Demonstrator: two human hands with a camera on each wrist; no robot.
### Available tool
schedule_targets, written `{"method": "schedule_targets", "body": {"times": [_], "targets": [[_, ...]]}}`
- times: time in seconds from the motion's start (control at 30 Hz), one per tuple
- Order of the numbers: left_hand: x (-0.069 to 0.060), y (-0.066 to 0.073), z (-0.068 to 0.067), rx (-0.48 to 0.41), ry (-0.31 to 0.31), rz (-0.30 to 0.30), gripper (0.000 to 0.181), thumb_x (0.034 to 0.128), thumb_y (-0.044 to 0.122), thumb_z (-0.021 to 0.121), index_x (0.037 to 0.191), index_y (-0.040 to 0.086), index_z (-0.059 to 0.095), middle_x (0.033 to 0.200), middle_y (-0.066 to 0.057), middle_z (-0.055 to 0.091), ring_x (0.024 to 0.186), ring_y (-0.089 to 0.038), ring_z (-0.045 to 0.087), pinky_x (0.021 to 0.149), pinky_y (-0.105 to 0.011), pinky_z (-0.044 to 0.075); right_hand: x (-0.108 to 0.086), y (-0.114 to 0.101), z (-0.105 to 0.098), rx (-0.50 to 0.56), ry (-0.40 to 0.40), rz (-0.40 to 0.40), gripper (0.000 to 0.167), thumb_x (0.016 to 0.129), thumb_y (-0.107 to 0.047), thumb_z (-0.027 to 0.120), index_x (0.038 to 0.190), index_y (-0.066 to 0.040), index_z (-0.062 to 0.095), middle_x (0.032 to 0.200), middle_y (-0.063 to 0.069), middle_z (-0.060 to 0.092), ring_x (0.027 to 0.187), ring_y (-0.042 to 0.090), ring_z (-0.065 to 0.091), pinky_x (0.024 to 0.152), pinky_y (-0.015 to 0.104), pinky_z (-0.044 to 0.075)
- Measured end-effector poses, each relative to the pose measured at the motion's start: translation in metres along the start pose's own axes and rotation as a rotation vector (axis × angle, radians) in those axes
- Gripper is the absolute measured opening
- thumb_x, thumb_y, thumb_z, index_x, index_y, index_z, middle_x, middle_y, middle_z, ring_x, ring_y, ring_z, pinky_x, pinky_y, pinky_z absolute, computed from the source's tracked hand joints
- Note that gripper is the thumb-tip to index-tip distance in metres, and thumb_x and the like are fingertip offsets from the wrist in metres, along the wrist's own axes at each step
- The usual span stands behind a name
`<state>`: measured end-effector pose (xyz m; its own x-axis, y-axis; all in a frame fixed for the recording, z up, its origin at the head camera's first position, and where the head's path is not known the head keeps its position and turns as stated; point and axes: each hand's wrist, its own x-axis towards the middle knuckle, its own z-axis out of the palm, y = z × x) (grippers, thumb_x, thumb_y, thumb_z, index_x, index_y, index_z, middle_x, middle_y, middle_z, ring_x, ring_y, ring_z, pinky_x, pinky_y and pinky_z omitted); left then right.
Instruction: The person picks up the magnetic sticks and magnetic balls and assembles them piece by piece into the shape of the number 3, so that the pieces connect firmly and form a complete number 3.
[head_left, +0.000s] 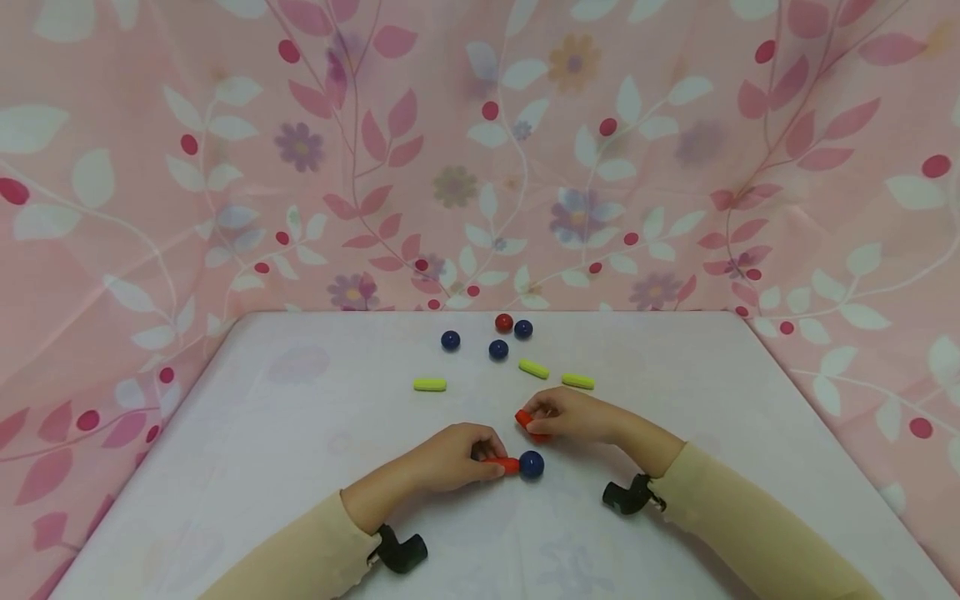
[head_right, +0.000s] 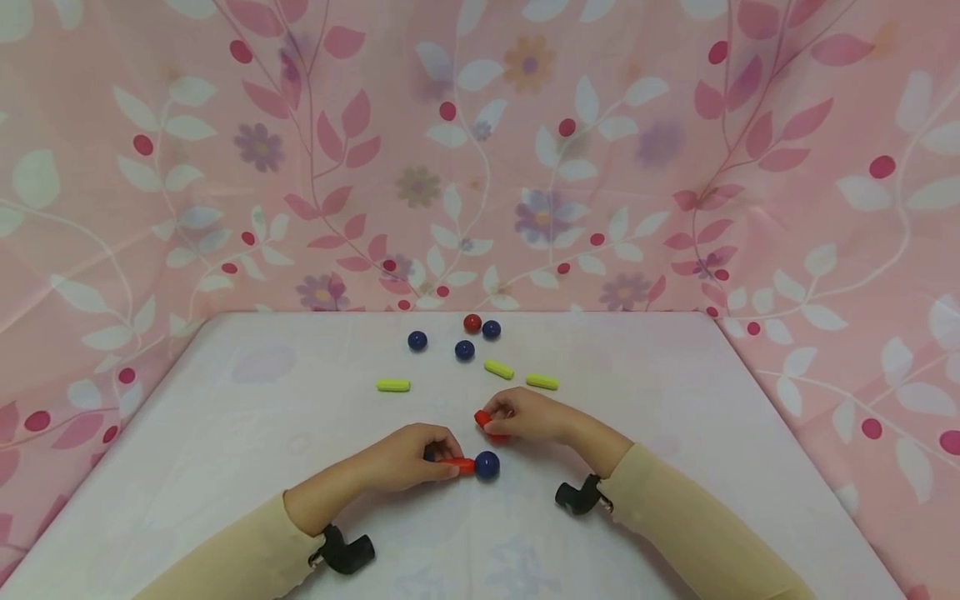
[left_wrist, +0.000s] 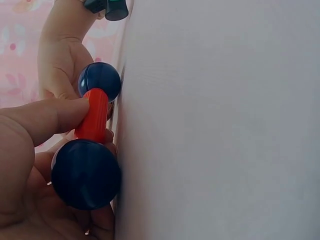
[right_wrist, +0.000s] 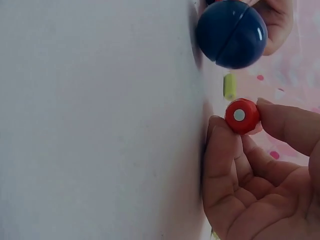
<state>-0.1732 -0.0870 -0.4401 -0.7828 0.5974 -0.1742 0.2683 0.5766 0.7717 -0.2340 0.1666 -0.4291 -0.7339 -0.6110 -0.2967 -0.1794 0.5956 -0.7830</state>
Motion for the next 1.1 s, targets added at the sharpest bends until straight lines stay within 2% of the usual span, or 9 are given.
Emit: {"method": "schedule_targets", "body": {"times": [0.17,0.47,0.67,1.1], "targets": [[0.002,0.001,0.0,-0.025,-0.003,-0.004,0.008,0.093,0.027,0.073,0.1,0.023,0.07,0.087,0.01,0.064,0.084,-0.011,0.057,0.077,-0.028,0.047,0.0,-0.001,0.003,0.106,0.007,0.042,0.022,0.096,-0.017,0.067,0.114,-0.003,0.067,0.091,0.003,0.067,0.082,0.017,0.063,0.077,0.031,0.054],[0.005,0.0,0.0,-0.026,-0.004,0.007,0.01,0.0927,0.027,0.073,0.101,0.021,0.071,0.087,0.009,0.063,0.082,-0.011,0.056,0.075,-0.028,0.047,0.003,-0.003,0.008,0.296,0.07,0.153,0.022,0.095,-0.014,0.068,0.106,0.004,0.065,0.086,0.007,0.07,0.074,0.015,0.069,0.074,0.031,0.058],[0.005,0.0,-0.001,-0.032,-0.005,0.011,0.01,0.0926,0.026,0.073,0.101,0.021,0.071,0.087,0.009,0.063,0.082,-0.011,0.056,0.074,-0.028,0.046,0.003,-0.006,0.011,0.307,0.09,0.196,0.018,0.094,-0.012,0.069,0.102,0.003,0.068,0.082,0.006,0.07,0.069,0.014,0.068,0.071,0.029,0.058],[0.006,-0.001,-0.002,-0.034,-0.004,0.004,0.009,0.0923,0.025,0.074,0.1,0.021,0.07,0.087,0.009,0.063,0.081,-0.011,0.056,0.074,-0.028,0.047,0.0,-0.003,0.012,0.324,0.047,0.178,0.017,0.095,-0.012,0.068,0.099,0.005,0.068,0.08,0.006,0.069,0.067,0.013,0.066,0.069,0.028,0.058]]}}
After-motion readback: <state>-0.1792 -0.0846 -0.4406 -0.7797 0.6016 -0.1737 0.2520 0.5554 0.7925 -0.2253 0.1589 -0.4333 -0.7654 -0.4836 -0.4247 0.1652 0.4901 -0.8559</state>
